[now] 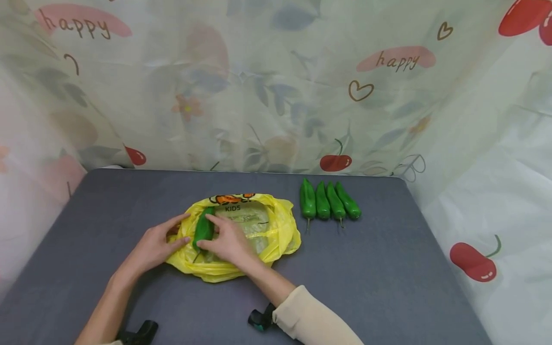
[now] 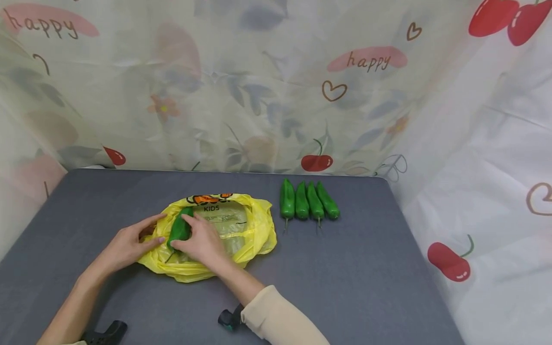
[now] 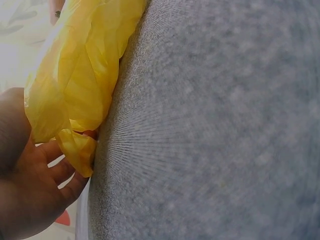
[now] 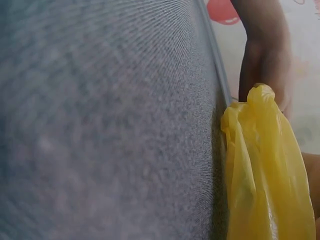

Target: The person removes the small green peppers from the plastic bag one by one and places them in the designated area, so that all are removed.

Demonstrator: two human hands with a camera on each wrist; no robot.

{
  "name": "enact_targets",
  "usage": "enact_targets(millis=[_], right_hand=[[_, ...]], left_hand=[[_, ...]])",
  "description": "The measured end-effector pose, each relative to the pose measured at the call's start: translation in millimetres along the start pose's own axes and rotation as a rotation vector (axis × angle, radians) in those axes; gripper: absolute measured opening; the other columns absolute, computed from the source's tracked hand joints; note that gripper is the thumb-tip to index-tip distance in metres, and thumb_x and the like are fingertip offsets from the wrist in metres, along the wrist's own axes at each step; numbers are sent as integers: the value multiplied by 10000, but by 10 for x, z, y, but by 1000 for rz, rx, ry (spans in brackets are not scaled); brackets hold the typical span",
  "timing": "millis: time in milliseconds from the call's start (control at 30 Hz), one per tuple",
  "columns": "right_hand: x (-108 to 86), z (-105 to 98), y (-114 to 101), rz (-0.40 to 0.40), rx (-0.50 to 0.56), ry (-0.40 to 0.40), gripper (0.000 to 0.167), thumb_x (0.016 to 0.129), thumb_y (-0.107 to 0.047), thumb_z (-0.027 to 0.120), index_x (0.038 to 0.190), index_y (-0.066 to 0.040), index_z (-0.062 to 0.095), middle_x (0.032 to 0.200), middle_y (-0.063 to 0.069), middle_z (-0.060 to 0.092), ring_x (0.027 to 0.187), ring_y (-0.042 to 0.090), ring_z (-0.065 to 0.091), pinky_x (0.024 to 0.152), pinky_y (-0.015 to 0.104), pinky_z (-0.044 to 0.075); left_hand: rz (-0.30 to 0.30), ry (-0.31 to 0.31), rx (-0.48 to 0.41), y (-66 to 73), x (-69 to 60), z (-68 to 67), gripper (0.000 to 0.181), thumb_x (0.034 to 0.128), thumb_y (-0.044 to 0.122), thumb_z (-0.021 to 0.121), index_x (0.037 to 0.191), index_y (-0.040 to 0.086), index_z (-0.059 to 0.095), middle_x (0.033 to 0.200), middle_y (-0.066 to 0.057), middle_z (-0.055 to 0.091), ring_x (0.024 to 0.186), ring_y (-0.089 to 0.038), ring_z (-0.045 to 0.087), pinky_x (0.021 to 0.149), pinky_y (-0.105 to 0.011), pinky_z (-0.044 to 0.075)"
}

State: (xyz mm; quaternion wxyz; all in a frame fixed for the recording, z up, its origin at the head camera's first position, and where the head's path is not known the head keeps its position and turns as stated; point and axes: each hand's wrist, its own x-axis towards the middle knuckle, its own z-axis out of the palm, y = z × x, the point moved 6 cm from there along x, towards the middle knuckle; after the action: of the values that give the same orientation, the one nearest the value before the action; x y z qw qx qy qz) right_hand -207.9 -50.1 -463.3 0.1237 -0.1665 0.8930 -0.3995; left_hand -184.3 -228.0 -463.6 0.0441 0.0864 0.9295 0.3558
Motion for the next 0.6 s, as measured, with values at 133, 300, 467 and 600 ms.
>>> enact_targets(millis=[133,300,467,600], right_hand=[[3,28,3,16,-62,-19,744,835,-478,779,1487,-278,482,1559,71,388,1348,294,461,1012,444,448],[7,58,-11,-3,-112,-41,805,815,-508,784,1509,-279,447,1572,89,362,1367,349,426,1016,473,439],[8,81,-3,7,-136,-41,831,803,-525,787,1518,-305,425,1570,76,366,1359,342,432,986,443,458],[16,105,-4,-1,-143,-30,844,799,-530,791,1521,-300,419,1561,81,380,1338,335,450,957,407,474]], left_hand=[[3,2,0,1,-4,-1,612,963,299,677,1490,78,457,1237,-208,630,1078,-340,607,870,-521,478],[9,2,9,0,4,0,618,962,309,676,1491,79,455,1228,-201,634,1074,-335,606,864,-512,480],[9,-1,13,0,5,3,622,965,322,671,1493,79,451,1229,-205,632,1076,-338,605,862,-514,481],[7,-3,12,1,-9,5,626,966,323,669,1495,72,446,1257,-221,618,1094,-353,599,871,-527,480]])
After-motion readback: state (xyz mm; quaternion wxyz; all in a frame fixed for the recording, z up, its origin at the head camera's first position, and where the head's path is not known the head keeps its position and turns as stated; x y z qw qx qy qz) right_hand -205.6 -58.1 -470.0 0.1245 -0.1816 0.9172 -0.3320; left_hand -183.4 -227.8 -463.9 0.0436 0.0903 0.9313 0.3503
